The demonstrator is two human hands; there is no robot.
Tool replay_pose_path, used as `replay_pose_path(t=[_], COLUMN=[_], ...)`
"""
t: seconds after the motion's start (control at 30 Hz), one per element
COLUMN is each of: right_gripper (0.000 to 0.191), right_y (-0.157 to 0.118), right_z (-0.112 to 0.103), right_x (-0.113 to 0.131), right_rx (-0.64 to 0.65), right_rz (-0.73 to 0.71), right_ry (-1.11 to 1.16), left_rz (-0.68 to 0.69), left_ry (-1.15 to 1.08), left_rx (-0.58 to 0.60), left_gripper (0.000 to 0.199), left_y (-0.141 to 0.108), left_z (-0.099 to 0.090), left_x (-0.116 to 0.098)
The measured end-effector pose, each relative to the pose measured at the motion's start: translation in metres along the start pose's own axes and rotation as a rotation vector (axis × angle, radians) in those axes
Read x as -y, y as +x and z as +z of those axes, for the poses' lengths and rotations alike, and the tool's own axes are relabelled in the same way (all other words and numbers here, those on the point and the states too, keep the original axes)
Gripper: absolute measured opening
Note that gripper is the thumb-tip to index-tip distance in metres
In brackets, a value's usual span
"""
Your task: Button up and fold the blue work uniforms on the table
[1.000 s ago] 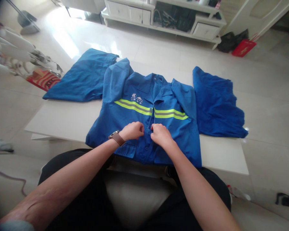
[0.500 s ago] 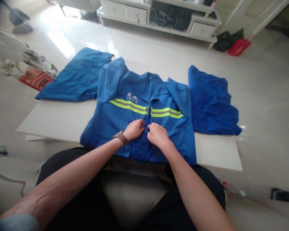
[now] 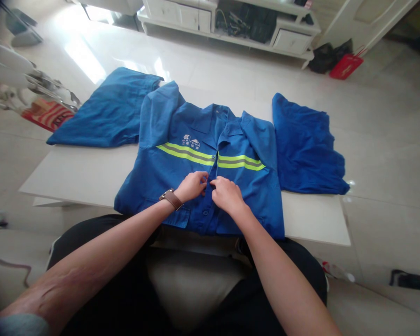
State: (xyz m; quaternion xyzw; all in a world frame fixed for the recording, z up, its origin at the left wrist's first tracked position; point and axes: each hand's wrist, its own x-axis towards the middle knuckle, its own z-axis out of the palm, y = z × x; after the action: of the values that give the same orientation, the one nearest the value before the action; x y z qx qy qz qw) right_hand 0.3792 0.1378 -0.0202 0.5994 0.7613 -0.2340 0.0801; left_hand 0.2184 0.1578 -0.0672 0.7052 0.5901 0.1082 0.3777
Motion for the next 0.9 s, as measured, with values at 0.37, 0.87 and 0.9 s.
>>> replay_pose_path(t=[0.37, 0.87, 0.9], right_gripper=[0.044, 0.034, 0.034], right_y=[0.004, 0.008, 0.007], right_z=[0.002, 0.005, 0.005], right_x=[0.001, 0.003, 0.003], right_rx=[-0.025, -0.044, -0.049], right_rz=[-0.035, -0.047, -0.048], right_ry=[-0.048, -0.056, -0.053], left_rz=[-0.03, -0.177, -0.183], left_ry=[-0.231, -0.608, -0.641], left_rx=[-0.021, -0.011, -0.016], left_gripper=[0.023, 0.01, 0.009], left_y=[0.003, 0.02, 0.022], left_z=[0.001, 0.026, 0.029], left_x=[0.004, 0.022, 0.024])
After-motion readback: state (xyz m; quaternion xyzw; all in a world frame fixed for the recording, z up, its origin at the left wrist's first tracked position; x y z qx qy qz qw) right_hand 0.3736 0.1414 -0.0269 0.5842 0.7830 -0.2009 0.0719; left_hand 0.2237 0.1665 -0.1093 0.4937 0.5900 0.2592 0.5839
